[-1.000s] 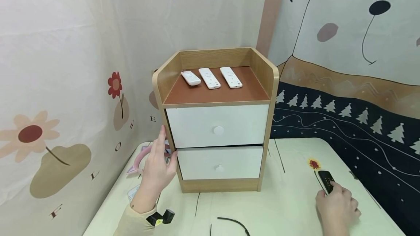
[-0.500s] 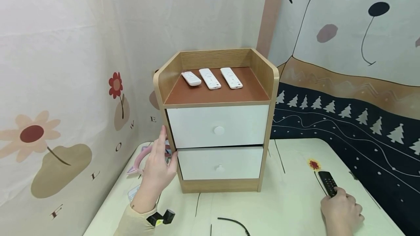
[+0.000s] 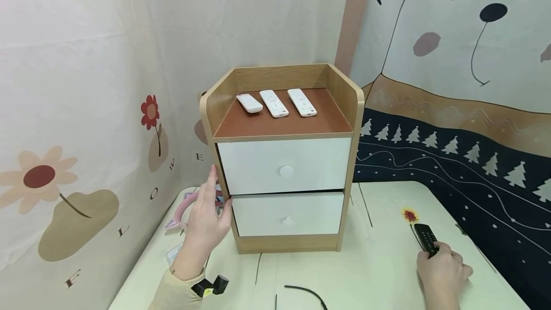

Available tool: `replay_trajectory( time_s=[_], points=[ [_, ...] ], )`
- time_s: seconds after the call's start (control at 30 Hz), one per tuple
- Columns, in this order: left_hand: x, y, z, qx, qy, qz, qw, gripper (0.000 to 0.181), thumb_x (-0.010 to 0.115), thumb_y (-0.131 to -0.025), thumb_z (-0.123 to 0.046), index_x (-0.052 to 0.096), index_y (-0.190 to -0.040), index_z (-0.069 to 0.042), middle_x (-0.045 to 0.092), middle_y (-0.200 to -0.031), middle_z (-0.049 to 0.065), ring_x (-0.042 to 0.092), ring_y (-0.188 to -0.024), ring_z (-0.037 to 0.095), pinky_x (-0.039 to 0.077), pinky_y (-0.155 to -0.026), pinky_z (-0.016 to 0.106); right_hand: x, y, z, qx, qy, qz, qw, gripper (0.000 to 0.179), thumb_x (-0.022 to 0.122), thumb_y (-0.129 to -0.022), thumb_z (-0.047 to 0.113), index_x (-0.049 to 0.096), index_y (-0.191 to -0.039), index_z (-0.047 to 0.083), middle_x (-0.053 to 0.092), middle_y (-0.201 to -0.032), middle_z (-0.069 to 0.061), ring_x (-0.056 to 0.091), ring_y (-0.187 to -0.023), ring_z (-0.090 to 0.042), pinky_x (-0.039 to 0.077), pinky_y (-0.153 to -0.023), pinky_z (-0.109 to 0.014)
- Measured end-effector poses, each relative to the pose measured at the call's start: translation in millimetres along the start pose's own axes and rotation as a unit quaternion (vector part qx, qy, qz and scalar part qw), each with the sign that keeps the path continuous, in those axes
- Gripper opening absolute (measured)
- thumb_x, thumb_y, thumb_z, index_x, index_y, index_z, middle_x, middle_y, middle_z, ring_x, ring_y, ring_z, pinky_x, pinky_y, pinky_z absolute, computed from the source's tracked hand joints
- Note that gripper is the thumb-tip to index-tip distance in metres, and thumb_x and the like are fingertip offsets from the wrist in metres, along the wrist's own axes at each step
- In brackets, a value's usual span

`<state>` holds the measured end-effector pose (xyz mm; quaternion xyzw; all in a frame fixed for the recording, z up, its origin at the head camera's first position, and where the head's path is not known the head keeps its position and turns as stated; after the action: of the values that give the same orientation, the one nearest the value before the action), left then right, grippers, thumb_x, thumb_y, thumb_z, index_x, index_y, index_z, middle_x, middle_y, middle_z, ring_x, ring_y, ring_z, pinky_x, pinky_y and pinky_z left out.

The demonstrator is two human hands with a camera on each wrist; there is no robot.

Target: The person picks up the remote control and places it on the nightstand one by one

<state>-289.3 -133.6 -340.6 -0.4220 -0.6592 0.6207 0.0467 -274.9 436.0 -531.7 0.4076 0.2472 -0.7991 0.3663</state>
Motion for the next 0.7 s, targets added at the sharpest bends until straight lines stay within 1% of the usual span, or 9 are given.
replay_trajectory(
  time_s=[0.13,0.2,0.3,0.43,0.5,0.57,0.63,0.7],
  points=[
    [0.1,0.6,0.7,0.000,-0.002,0.000,1.0000,0.099,0.076,-0.090,0.007,0.024,-0.173,-0.001,0.063,-0.127,0.027,0.066,-0.092,0.031,0.062,-0.073,0.043,-2,1.6,8,-0.004,-0.018,-0.008,0.9998,0.058,0.053,-0.098,0.017,0.048,-0.146,-0.016,0.048,-0.141,-0.051,0.045,-0.131,-0.062,0.029,-0.107,-0.069],
    [0.2,0.8,0.7,0.001,-0.003,0.000,1.0000,0.099,0.076,-0.090,0.007,0.024,-0.173,-0.001,0.063,-0.127,0.027,0.066,-0.093,0.032,0.062,-0.073,0.044,-4,3.5,14,-0.016,-0.033,-0.020,0.9991,0.057,0.054,-0.099,0.017,0.049,-0.147,-0.015,0.047,-0.144,-0.051,0.043,-0.134,-0.062,0.028,-0.109,-0.069],
    [0.2,0.7,0.5,0.002,-0.003,-0.001,1.0000,0.100,0.077,-0.089,0.007,0.024,-0.174,-0.001,0.063,-0.127,0.027,0.067,-0.093,0.033,0.062,-0.074,0.044,-12,8.9,29,-0.052,-0.064,-0.051,0.9953,0.055,0.056,-0.099,0.016,0.053,-0.145,-0.014,0.050,-0.145,-0.050,0.045,-0.135,-0.062,0.027,-0.110,-0.069],
    [-0.1,-0.1,-0.3,0.004,-0.002,-0.001,1.0000,0.100,0.077,-0.089,0.007,0.024,-0.174,-0.002,0.063,-0.128,0.028,0.068,-0.093,0.033,0.062,-0.074,0.044,-24,20.9,54,-0.101,-0.109,-0.094,0.9843,0.049,0.059,-0.098,0.014,0.061,-0.139,-0.012,0.056,-0.143,-0.047,0.050,-0.134,-0.060,0.028,-0.110,-0.067],
    [0.0,-0.3,-0.7,0.005,-0.002,-0.001,1.0000,0.099,0.076,-0.090,0.007,0.024,-0.174,-0.001,0.063,-0.128,0.027,0.068,-0.093,0.033,0.062,-0.073,0.044,-31,28.7,67,-0.121,-0.128,-0.118,0.9772,0.045,0.061,-0.096,0.012,0.064,-0.136,-0.010,0.060,-0.141,-0.045,0.052,-0.132,-0.058,0.029,-0.109,-0.065],
    [0.1,-0.4,-0.8,0.004,-0.004,0.000,1.0000,0.099,0.076,-0.090,0.006,0.023,-0.174,-0.001,0.063,-0.128,0.027,0.068,-0.093,0.033,0.062,-0.073,0.043,-39,37.5,80,-0.147,-0.153,-0.151,0.9654,0.042,0.064,-0.093,0.009,0.068,-0.130,-0.009,0.064,-0.138,-0.042,0.056,-0.126,-0.057,0.030,-0.107,-0.062],
    [-0.2,-0.2,-0.7,0.002,-0.005,-0.001,1.0000,0.099,0.076,-0.090,0.006,0.024,-0.174,-0.002,0.063,-0.128,0.027,0.068,-0.093,0.034,0.062,-0.074,0.043,-48,46.6,93,-0.172,-0.180,-0.188,0.9501,0.039,0.067,-0.089,0.007,0.071,-0.125,-0.008,0.068,-0.134,-0.039,0.058,-0.121,-0.055,0.031,-0.104,-0.058],
    [-0.6,0.1,-0.5,0.001,-0.005,-0.002,1.0000,0.099,0.076,-0.090,0.006,0.024,-0.174,-0.001,0.063,-0.128,0.027,0.068,-0.093,0.034,0.062,-0.074,0.044,-58,55.1,107,-0.201,-0.208,-0.222,0.9313,0.035,0.070,-0.087,0.004,0.073,-0.120,-0.007,0.070,-0.132,-0.036,0.060,-0.117,-0.055,0.031,-0.101,-0.052]
  ],
)
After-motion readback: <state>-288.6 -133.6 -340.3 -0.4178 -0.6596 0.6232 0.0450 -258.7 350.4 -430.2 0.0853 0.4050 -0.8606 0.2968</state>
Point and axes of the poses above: each hand's wrist, its own y-axis away from the middle knuckle, its own x-axis out of the palm, z = x × y, the point moved 8 cm from there along -y, towards the middle knuckle
